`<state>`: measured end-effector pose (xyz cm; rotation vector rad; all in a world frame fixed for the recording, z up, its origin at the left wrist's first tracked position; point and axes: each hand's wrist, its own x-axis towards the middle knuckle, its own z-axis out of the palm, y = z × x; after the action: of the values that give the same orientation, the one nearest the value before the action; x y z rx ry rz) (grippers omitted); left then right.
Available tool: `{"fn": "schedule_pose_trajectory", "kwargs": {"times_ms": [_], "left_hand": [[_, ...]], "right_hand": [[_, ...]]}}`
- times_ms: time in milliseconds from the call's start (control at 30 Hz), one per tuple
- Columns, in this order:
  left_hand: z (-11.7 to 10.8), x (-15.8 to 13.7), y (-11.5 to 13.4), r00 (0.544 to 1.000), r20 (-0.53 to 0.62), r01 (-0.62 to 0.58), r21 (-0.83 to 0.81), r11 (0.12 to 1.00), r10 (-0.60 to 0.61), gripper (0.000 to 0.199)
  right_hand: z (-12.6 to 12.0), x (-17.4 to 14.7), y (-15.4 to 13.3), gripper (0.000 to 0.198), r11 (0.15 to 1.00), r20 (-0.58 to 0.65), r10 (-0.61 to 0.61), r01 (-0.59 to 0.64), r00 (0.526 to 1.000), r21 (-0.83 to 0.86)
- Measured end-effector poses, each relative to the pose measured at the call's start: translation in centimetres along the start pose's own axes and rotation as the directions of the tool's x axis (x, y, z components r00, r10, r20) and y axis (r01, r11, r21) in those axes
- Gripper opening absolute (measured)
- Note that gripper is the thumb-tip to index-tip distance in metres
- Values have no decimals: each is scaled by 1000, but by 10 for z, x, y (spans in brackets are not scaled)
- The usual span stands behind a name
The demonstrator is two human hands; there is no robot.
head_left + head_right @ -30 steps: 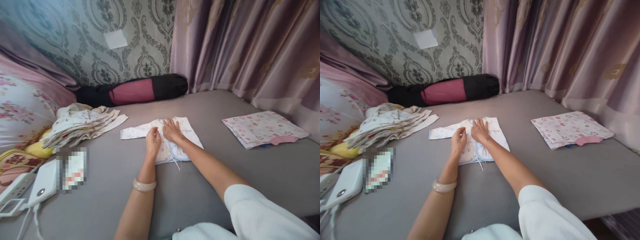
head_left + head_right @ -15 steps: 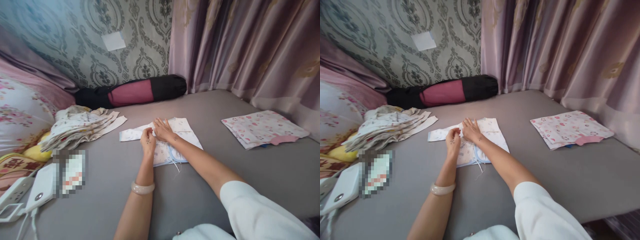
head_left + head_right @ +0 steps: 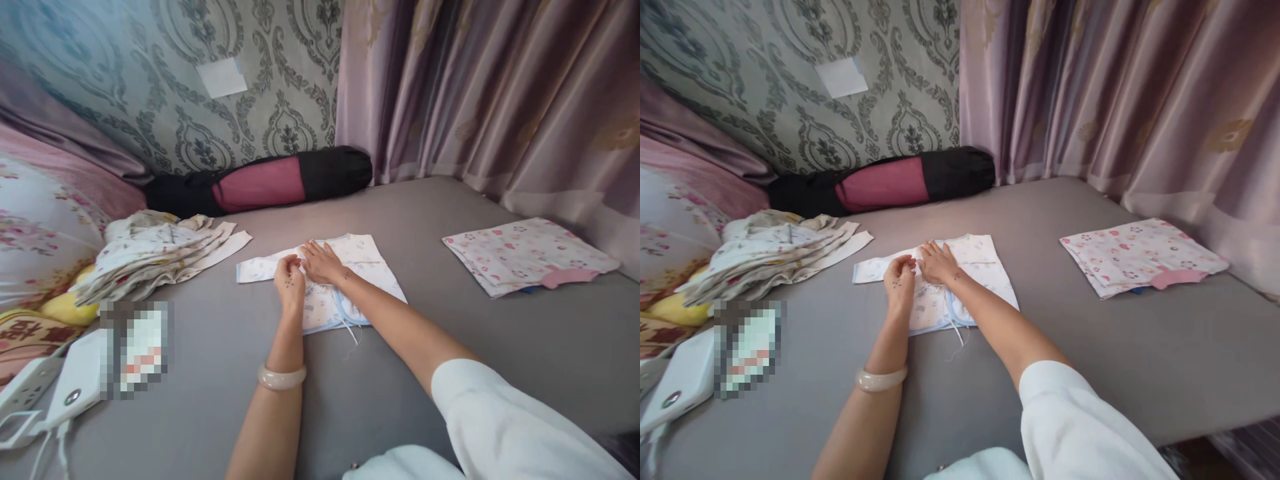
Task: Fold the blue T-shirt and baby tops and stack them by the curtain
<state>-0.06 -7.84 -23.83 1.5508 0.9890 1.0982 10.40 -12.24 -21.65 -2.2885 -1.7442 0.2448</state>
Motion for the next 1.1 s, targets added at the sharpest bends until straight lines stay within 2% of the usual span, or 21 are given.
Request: {"fn": "schedule_pose_trajectory", "kwargs": {"times_ms": [100, 267, 400, 667, 900, 1000, 1100], "left_hand": [[0, 1, 1, 1000, 6, 21, -16, 1000, -21, 24], [0, 2, 1, 999, 8, 37, -50, 998, -37, 24], [-1, 3, 1, 997, -14, 72, -64, 995, -73, 24], [-5, 0, 13, 992, -17, 122, -124, 985, -125, 24], [-17, 6, 24, 975, -54, 195, -257, 947, -215, 21], [-28, 15, 25, 964, -85, 216, -308, 927, -253, 19], [-39, 23, 25, 946, -144, 228, -346, 910, -291, 19]], "right_hand": [[-7, -2, 6, 55, 997, -42, 42, -39, 998, 61], [-11, -15, 34, 56, 962, -194, 269, -273, 943, 5], [-4, -24, 53, 63, 917, -175, 380, -394, 908, -54], [-2, -22, 54, 65, 908, -124, 407, -416, 905, -51], [-25, -25, 69, 64, 906, 43, 408, -410, 912, 100], [-30, -30, 79, 62, 895, -16, 445, -445, 895, 39], [-25, -35, 84, 64, 882, -68, 467, -470, 881, -28]]}}
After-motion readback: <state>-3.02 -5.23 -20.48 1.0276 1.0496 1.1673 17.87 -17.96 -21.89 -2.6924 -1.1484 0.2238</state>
